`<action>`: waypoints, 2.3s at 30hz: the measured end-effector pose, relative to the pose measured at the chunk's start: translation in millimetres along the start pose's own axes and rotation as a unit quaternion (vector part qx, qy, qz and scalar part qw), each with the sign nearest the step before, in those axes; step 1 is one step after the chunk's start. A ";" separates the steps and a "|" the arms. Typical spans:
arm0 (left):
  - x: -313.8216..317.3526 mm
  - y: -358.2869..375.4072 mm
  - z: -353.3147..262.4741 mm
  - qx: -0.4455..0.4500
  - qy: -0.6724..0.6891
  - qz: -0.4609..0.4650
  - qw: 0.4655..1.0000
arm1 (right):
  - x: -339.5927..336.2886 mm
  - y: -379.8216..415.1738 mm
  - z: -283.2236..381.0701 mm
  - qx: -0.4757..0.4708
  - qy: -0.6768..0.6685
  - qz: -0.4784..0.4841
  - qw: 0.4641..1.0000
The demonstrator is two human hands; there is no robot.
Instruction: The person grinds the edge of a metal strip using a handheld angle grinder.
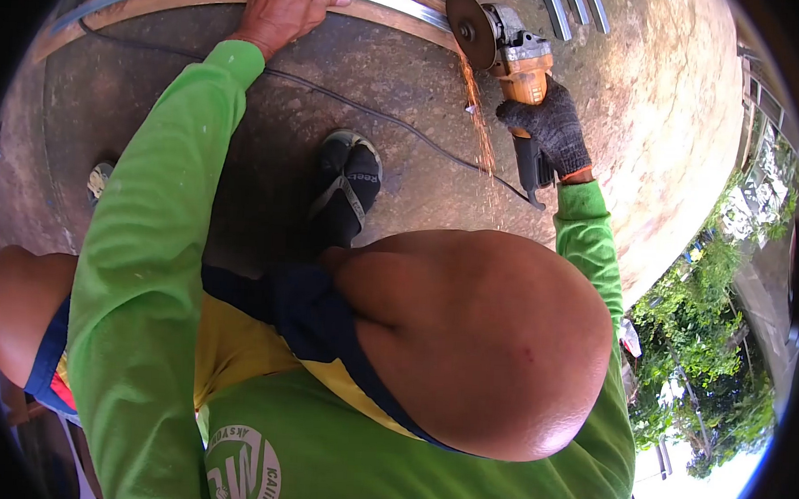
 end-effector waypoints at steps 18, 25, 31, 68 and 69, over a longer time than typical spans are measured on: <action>-0.5 -0.1 0.9 -0.010 0.002 0.011 1.000 | -0.6 -3.5 5.0 -0.005 0.053 -0.022 0.998; -0.5 1.0 0.6 -0.026 0.004 0.023 0.999 | -1.0 -1.7 4.6 -0.010 0.047 -0.023 0.999; 0.7 1.0 2.1 -0.015 0.001 0.018 1.000 | -0.4 4.2 8.2 -0.019 0.037 -0.030 0.999; -2.9 -1.3 3.6 -0.011 0.020 0.008 1.000 | 0.5 14.4 -16.4 0.023 0.056 -0.012 0.998; -3.1 -2.2 3.3 -0.013 0.015 0.009 1.000 | 0.2 13.5 -14.0 0.023 0.056 -0.019 0.998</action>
Point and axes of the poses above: each hand's wrist, its own y-axis away from the middle knuckle, its own x-axis out of the palm, z = x × y, the point moved 2 cm from there along -y, towards the middle knuckle, and after that the axes turned 10 degrees about x, right-handed, at the moved point
